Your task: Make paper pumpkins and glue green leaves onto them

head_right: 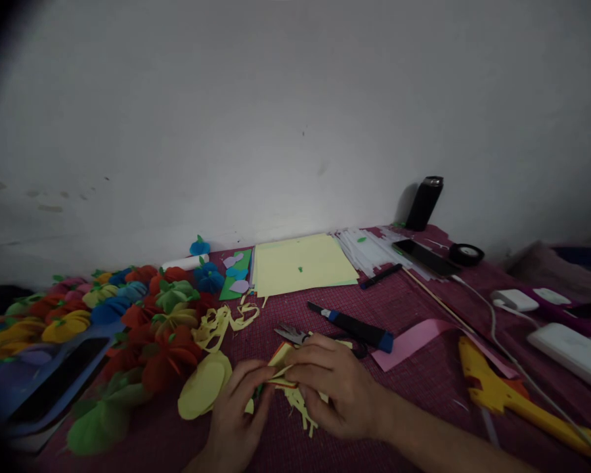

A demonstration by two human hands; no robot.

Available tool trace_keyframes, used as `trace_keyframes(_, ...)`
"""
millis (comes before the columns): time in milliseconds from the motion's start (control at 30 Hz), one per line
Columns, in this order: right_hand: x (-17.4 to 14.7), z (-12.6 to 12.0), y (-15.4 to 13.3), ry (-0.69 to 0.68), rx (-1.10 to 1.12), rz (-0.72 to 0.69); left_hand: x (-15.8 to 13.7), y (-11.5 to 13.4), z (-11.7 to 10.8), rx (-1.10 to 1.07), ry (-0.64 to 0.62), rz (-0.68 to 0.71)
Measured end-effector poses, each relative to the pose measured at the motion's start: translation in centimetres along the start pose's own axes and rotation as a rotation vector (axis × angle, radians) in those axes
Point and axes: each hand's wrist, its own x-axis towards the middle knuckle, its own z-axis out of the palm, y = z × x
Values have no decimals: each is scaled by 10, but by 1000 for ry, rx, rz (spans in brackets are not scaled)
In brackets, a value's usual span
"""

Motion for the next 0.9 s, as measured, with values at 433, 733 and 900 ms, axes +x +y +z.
trace_keyframes(433,-3,2,5,20,98,50,-11,-10,3,-14,-56,131)
trace_keyframes(733,-2,0,4,-9,58,45,-9,-7,3,24,-16,131)
trace_keyframes(900,-5,2,6,10,43,47,-9,-7,4,35,14,128)
